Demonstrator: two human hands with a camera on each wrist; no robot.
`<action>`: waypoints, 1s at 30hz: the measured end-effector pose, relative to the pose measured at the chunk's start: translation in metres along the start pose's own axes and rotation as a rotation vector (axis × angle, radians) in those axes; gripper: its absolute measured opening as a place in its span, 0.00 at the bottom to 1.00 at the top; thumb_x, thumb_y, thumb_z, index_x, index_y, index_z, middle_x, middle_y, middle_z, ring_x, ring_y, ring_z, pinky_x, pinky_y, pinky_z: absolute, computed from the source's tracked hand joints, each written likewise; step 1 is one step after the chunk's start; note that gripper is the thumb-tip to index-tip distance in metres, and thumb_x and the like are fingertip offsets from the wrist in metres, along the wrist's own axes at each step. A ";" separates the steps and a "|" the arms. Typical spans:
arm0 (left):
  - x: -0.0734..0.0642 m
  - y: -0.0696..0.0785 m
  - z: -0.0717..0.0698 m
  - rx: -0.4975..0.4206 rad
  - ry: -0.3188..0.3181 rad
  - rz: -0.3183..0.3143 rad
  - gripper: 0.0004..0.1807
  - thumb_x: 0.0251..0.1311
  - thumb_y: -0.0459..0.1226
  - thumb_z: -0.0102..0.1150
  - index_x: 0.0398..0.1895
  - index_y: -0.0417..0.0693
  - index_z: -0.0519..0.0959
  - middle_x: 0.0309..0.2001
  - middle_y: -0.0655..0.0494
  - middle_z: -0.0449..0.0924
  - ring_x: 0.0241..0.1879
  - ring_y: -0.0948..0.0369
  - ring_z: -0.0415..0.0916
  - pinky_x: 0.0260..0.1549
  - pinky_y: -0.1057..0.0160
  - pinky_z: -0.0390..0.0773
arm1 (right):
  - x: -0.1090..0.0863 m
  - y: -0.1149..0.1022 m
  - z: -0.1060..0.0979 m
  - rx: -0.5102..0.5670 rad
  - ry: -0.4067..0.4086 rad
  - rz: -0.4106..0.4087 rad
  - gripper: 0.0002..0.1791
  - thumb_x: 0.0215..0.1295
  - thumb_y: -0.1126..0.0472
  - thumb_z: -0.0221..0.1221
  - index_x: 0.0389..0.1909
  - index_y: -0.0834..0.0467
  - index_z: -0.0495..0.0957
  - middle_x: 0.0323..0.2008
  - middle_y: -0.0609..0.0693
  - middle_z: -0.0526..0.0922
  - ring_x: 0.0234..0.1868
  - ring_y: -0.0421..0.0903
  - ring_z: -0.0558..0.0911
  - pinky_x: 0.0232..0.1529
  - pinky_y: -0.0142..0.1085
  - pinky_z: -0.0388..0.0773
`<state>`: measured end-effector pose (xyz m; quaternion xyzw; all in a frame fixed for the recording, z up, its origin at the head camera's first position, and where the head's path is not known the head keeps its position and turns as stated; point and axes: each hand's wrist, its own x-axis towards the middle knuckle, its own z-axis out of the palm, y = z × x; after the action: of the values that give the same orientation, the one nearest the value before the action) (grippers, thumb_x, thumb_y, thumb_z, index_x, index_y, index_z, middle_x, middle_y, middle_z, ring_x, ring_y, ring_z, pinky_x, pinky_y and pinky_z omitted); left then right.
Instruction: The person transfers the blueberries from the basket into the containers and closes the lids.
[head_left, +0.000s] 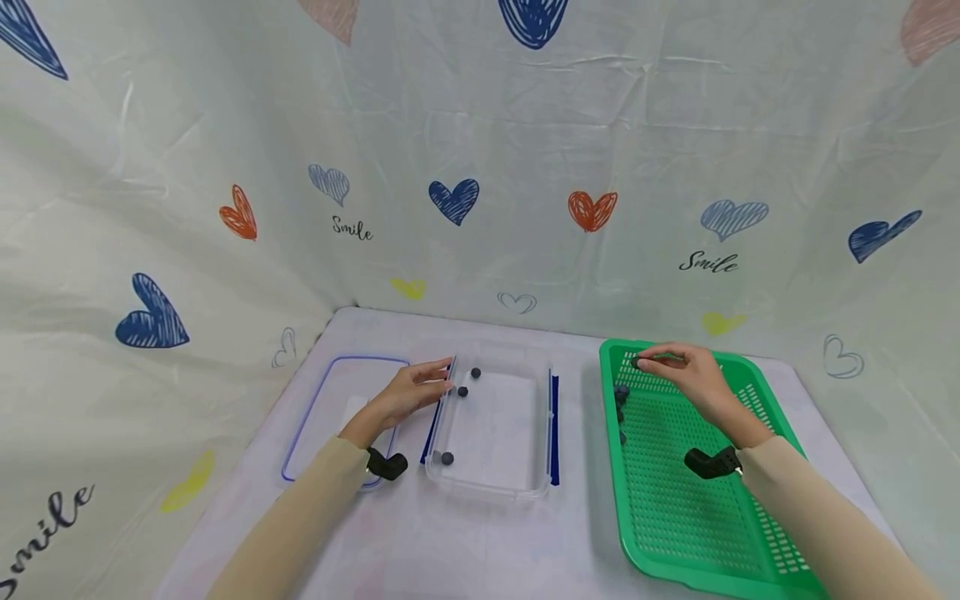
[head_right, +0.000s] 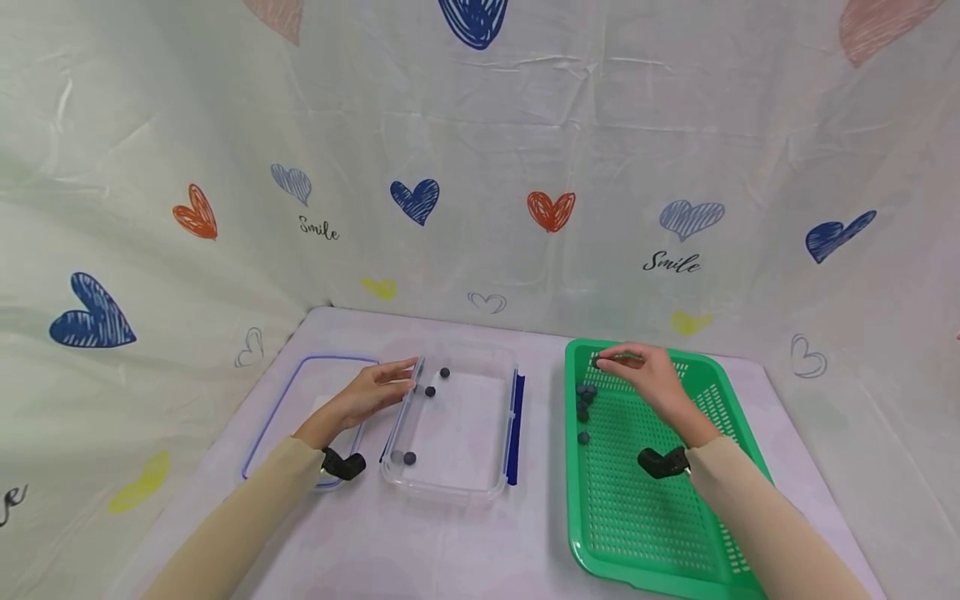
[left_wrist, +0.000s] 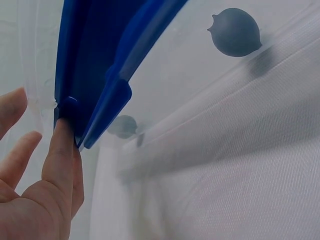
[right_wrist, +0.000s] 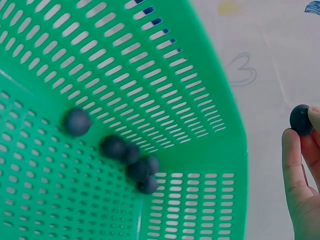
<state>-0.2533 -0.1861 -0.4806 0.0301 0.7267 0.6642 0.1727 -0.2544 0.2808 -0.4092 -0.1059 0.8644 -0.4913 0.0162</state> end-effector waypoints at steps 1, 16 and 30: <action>0.000 0.000 0.000 0.000 0.000 0.000 0.34 0.67 0.37 0.64 0.75 0.50 0.65 0.70 0.38 0.62 0.64 0.48 0.69 0.65 0.53 0.69 | 0.001 -0.001 0.000 0.005 -0.002 -0.002 0.24 0.67 0.49 0.65 0.53 0.64 0.81 0.55 0.59 0.80 0.47 0.26 0.78 0.59 0.59 0.73; 0.000 0.000 0.000 -0.004 -0.008 0.012 0.33 0.67 0.35 0.63 0.74 0.49 0.65 0.70 0.38 0.62 0.64 0.48 0.69 0.64 0.52 0.70 | 0.017 -0.021 0.011 0.054 -0.030 -0.043 0.22 0.67 0.51 0.65 0.52 0.63 0.81 0.52 0.52 0.82 0.48 0.34 0.82 0.51 0.32 0.79; 0.001 -0.002 -0.002 -0.011 -0.022 0.018 0.33 0.67 0.36 0.63 0.75 0.49 0.65 0.70 0.38 0.62 0.64 0.49 0.69 0.65 0.52 0.69 | 0.040 -0.046 0.037 0.110 -0.069 -0.068 0.22 0.64 0.50 0.68 0.51 0.63 0.83 0.50 0.52 0.82 0.48 0.44 0.84 0.56 0.53 0.77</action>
<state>-0.2540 -0.1877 -0.4823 0.0430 0.7208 0.6692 0.1750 -0.2806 0.2193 -0.3864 -0.1512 0.8309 -0.5343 0.0350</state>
